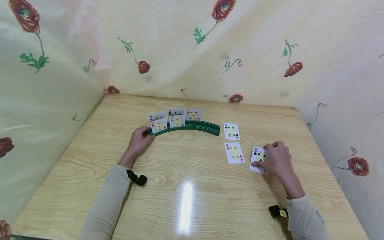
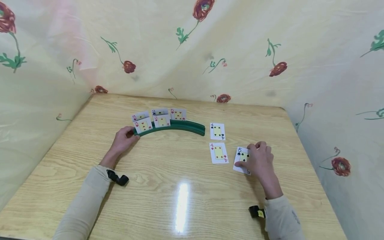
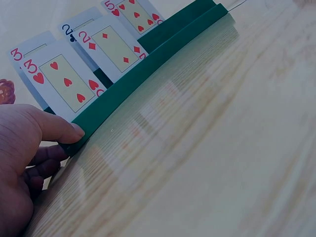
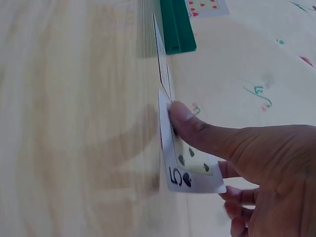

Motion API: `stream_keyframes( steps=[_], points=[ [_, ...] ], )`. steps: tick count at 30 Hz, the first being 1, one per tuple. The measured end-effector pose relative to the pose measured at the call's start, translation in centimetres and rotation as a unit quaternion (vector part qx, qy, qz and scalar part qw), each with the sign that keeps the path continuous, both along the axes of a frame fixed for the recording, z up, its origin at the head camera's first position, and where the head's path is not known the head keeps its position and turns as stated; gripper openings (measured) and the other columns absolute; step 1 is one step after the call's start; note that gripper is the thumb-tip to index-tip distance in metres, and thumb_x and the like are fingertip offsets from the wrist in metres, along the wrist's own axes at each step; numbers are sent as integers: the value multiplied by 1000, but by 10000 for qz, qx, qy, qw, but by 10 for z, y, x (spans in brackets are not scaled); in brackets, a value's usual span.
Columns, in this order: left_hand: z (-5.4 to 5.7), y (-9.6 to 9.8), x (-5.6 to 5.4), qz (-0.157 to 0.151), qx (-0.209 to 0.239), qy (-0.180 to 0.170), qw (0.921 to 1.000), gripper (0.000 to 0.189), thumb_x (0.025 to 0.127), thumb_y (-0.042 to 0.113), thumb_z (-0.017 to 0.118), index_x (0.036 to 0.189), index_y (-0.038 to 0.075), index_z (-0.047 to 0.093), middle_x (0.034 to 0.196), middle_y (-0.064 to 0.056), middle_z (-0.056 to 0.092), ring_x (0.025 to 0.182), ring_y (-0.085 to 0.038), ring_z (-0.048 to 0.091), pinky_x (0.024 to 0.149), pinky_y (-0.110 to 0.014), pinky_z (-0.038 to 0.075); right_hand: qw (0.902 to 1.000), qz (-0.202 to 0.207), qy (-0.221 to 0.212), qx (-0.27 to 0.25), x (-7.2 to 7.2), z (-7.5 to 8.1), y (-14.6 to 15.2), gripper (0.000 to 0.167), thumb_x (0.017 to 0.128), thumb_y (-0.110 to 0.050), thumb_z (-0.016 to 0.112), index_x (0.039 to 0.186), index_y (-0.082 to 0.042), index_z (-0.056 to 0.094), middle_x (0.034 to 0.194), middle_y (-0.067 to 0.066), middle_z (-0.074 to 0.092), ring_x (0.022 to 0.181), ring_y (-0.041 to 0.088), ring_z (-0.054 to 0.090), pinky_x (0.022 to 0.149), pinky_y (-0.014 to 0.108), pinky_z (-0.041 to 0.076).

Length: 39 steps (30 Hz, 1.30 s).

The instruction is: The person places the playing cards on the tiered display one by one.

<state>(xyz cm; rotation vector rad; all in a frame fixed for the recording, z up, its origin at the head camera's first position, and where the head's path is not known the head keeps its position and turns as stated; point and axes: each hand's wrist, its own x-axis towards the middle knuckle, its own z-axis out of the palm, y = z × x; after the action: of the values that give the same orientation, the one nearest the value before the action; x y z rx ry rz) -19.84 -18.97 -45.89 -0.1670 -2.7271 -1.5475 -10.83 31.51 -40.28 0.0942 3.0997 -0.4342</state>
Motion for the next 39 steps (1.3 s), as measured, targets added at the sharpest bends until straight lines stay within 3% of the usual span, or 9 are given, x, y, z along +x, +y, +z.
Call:
stream_keyframes(
  steps=[7, 12, 17, 24, 31, 36, 39],
  points=[
    [2, -1, 1, -4, 6, 14, 10000, 36, 93, 6, 64, 125, -9, 62, 122, -26, 61, 108, -31, 52, 93, -38, 42, 9998, -8, -202, -50, 0, 14, 10, 60, 83, -35, 80, 120, 7, 58, 106, 29, 64, 84, 34, 59, 69, 45, 47],
    [1, -1, 0, 4, -7, 56, 10000, 35, 92, 6, 65, 124, -8, 63, 120, -25, 62, 105, -30, 53, 91, -36, 41, 9983, 335, 399, -268, 6, 20, 12, 35, 91, -16, 72, 117, 6, 62, 103, 30, 69, 76, 30, 64, 61, 36, 46],
    [2, -1, 1, 9, -58, 100, 9999, 36, 92, 7, 65, 125, -8, 62, 120, -26, 61, 107, -31, 53, 93, -38, 41, 9918, 657, 945, -550, 9, 26, 15, 22, 93, -4, 66, 113, 6, 65, 99, 31, 70, 69, 28, 65, 55, 27, 42],
    [2, -1, 1, -2, -53, 99, 9999, 35, 92, 6, 65, 124, -8, 62, 121, -26, 62, 107, -31, 54, 93, -38, 42, 9832, 914, 1252, -961, 8, 29, 18, 16, 93, 0, 65, 108, 7, 68, 93, 29, 71, 58, 9, 59, 49, 21, 41],
    [3, -1, 2, 14, -19, 54, 10000, 36, 92, 6, 65, 125, -8, 62, 122, -26, 61, 107, -32, 54, 93, -38, 42, 9768, 997, 1545, -1103, 1, 39, 13, 18, 93, -3, 67, 108, 7, 69, 91, 28, 73, 55, 7, 61, 46, 22, 41],
    [3, -1, 2, 11, -19, 80, 10000, 36, 92, 6, 65, 125, -8, 62, 121, -26, 61, 107, -32, 54, 93, -38, 42, 9650, 1074, 2019, -1286, -8, 49, 4, 17, 91, 1, 68, 106, 7, 71, 88, 28, 72, 58, -14, 50, 45, 17, 39],
    [2, -1, 2, 6, 1, 101, 9999, 36, 91, 6, 65, 124, -8, 63, 121, -26, 61, 106, -32, 54, 92, -38, 42, 9581, 1143, 2224, -1397, -14, 54, -5, 17, 90, 4, 67, 106, 7, 71, 87, 30, 72, 60, -20, 46, 48, 13, 41]
  ],
)
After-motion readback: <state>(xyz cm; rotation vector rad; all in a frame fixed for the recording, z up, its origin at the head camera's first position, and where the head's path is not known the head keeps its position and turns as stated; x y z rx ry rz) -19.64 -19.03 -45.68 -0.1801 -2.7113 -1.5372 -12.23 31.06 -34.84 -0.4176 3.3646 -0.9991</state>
